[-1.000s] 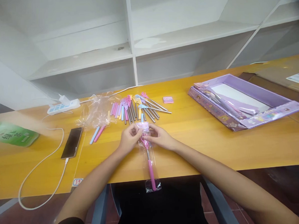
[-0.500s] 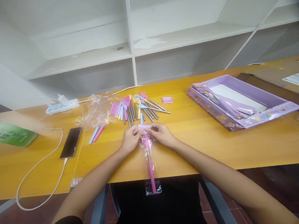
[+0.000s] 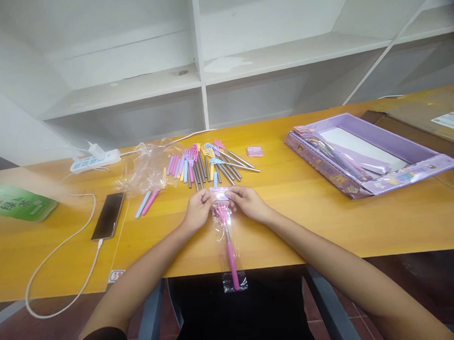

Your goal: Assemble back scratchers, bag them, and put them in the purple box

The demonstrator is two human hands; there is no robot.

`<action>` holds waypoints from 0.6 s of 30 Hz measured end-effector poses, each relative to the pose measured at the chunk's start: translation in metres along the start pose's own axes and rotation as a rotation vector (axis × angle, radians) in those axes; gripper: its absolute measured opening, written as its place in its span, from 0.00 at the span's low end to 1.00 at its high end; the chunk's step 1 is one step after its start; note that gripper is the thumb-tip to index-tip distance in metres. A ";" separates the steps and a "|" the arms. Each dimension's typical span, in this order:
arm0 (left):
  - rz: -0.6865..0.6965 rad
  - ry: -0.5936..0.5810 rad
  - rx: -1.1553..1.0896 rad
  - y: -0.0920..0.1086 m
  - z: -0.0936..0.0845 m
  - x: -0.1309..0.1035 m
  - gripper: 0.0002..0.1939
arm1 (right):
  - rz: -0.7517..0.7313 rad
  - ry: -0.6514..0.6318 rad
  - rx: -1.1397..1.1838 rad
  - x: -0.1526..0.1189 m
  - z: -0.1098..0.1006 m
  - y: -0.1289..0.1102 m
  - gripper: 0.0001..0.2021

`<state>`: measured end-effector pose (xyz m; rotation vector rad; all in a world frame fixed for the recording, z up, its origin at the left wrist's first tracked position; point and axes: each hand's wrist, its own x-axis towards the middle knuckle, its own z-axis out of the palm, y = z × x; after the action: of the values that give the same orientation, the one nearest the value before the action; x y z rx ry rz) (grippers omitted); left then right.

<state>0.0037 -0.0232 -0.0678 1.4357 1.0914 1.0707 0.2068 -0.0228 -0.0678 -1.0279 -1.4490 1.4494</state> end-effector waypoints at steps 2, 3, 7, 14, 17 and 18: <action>-0.007 0.015 -0.049 -0.002 -0.002 0.002 0.28 | 0.006 0.038 0.071 0.001 -0.001 0.002 0.20; -0.009 0.029 -0.074 -0.003 -0.003 0.003 0.27 | 0.011 0.070 0.117 0.001 -0.002 0.002 0.19; 0.035 0.121 -0.157 0.000 -0.008 0.006 0.22 | 0.055 0.111 0.133 -0.002 -0.006 -0.002 0.19; 0.105 0.247 -0.214 0.008 -0.007 -0.002 0.15 | -0.046 -0.026 -0.431 -0.027 0.015 -0.033 0.22; 0.115 0.261 -0.119 0.010 -0.006 -0.005 0.20 | -0.036 -0.058 -0.522 -0.047 0.032 -0.033 0.20; 0.119 0.251 -0.109 0.011 -0.005 -0.006 0.22 | -0.039 -0.049 -0.536 -0.054 0.036 -0.030 0.16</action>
<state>-0.0018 -0.0293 -0.0571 1.3180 1.1143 1.4031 0.1909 -0.0852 -0.0375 -1.2774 -1.9390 1.0821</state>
